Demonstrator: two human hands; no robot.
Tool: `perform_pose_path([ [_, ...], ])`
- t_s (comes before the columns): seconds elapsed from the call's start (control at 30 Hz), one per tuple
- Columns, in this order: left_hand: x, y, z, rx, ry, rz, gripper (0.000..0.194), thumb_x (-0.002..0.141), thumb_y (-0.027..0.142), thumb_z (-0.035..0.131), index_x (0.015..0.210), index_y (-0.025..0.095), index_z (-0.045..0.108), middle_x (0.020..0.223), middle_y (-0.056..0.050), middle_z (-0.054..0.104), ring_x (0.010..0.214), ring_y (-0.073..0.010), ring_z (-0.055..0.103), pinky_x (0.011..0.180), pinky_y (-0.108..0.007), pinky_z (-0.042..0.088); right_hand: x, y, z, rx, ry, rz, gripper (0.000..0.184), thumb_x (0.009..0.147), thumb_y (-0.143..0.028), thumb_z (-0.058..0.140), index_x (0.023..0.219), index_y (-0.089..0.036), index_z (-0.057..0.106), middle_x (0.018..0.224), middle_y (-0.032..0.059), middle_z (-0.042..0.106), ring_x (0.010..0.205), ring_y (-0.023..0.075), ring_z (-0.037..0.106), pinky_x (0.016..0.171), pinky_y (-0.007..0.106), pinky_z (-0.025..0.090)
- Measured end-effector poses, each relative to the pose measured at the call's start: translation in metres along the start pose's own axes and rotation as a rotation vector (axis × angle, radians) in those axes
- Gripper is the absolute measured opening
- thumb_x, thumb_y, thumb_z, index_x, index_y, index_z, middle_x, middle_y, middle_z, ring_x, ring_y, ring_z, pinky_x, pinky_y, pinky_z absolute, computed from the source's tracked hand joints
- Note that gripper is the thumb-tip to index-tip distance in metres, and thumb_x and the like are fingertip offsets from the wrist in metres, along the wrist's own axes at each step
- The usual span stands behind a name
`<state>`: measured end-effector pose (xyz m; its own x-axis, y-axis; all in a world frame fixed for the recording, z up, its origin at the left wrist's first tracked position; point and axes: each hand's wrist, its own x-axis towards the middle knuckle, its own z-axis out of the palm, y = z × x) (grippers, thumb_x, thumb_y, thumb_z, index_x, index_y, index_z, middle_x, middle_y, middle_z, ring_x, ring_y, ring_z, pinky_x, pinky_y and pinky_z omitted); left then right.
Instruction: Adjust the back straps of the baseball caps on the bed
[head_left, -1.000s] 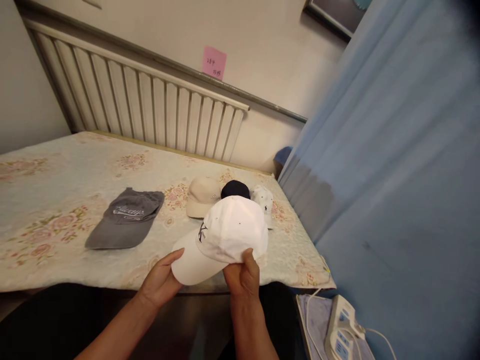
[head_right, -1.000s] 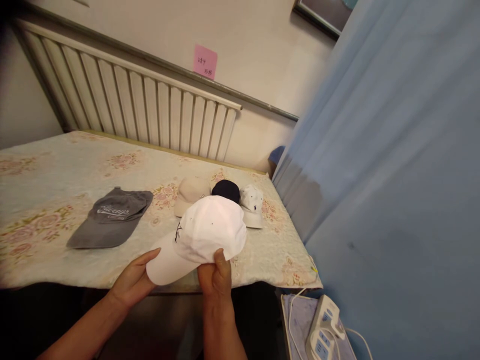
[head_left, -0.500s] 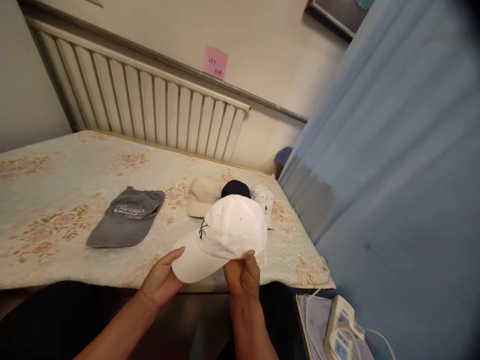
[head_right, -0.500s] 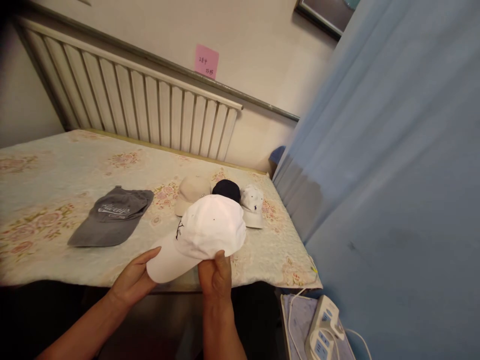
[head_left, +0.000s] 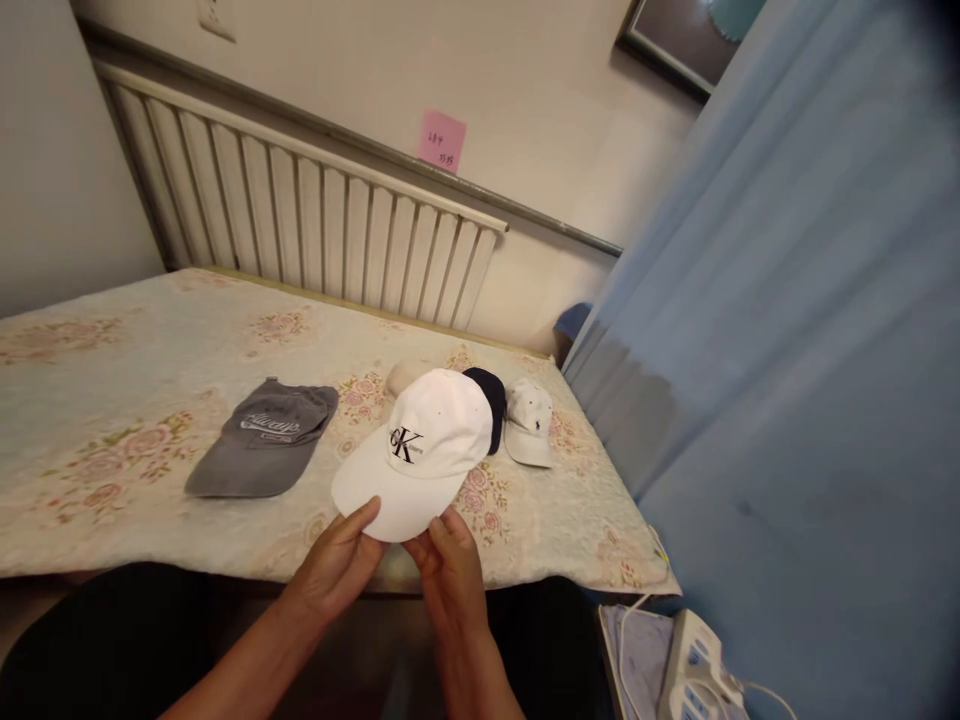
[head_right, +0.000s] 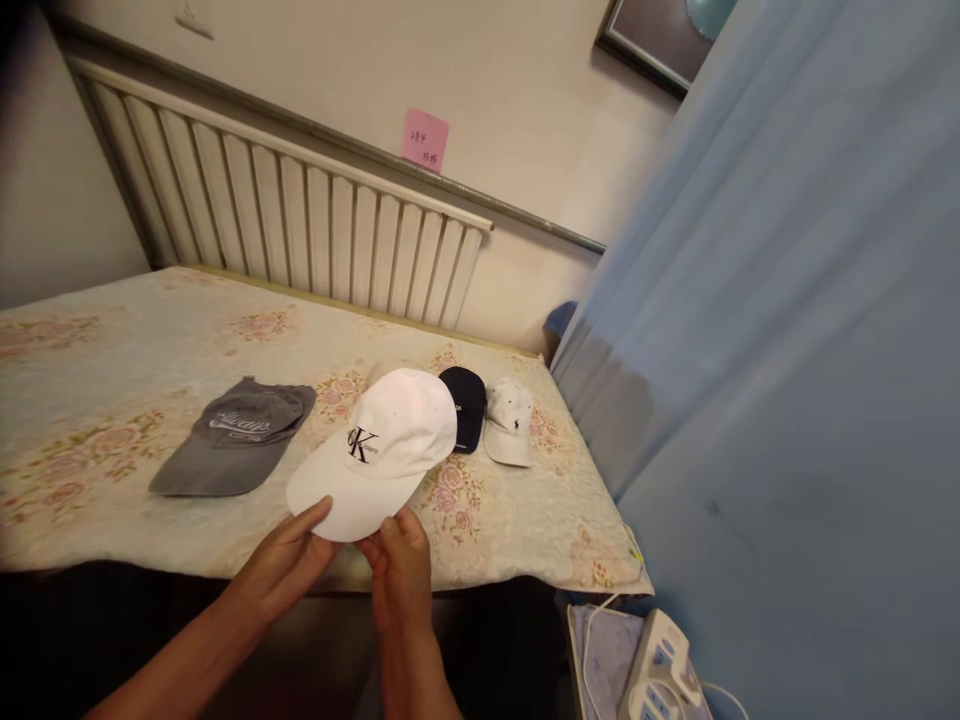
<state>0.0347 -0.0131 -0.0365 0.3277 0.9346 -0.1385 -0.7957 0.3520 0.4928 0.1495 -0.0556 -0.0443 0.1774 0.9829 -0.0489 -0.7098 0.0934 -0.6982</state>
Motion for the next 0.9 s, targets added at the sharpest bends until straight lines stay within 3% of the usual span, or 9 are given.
perform_pose_path([
  [0.2,-0.009,-0.008,0.002,0.093,-0.026,-0.018,0.071,0.08,0.01,0.064,0.144,0.021,0.035,0.126,-0.009,0.063,0.118,-0.0273,0.056,0.104,-0.038,0.043,0.005,0.008,-0.011,-0.047,-0.01,-0.071,0.046,0.079,-0.025,0.065,0.123,-0.016,0.056,0.114,0.0094,0.069,0.099,0.0205,0.067,0.088,0.038,0.053],
  [0.33,-0.009,-0.005,-0.001,0.066,-0.087,-0.072,0.065,0.082,0.011,0.06,0.143,0.02,0.038,0.125,-0.01,0.063,0.117,-0.0284,0.057,0.103,-0.039,0.043,0.014,0.004,-0.032,-0.012,-0.017,-0.081,0.048,0.077,-0.024,0.066,0.124,-0.016,0.056,0.116,0.0102,0.068,0.104,0.0208,0.065,0.096,0.04,0.048],
  [0.47,-0.001,0.006,-0.007,-0.022,-0.055,-0.117,0.054,0.086,0.015,0.056,0.138,0.017,0.045,0.117,-0.01,0.068,0.112,-0.0282,0.06,0.102,-0.04,0.043,0.019,-0.002,-0.055,0.003,0.029,-0.107,0.049,0.074,-0.022,0.069,0.122,-0.016,0.059,0.12,0.0107,0.066,0.107,0.0205,0.064,0.102,0.041,0.043],
  [0.67,0.01,0.017,-0.009,-0.079,-0.042,-0.198,0.034,0.09,0.022,0.05,0.121,0.014,0.062,0.098,-0.008,0.075,0.102,-0.0272,0.066,0.099,-0.041,0.045,0.017,0.0,-0.071,0.009,0.044,-0.046,0.049,0.074,-0.022,0.07,0.122,-0.016,0.06,0.12,0.0113,0.066,0.103,0.0209,0.066,0.098,0.039,0.046],
  [0.9,0.024,0.018,-0.007,-0.062,-0.063,-0.314,0.036,0.091,0.031,0.049,0.117,0.009,0.063,0.09,-0.012,0.075,0.093,-0.0293,0.069,0.094,-0.044,0.047,0.018,0.006,-0.083,0.033,0.047,0.011,0.049,0.072,-0.021,0.073,0.119,-0.018,0.061,0.112,0.0099,0.07,0.098,0.0206,0.068,0.091,0.036,0.051],
])
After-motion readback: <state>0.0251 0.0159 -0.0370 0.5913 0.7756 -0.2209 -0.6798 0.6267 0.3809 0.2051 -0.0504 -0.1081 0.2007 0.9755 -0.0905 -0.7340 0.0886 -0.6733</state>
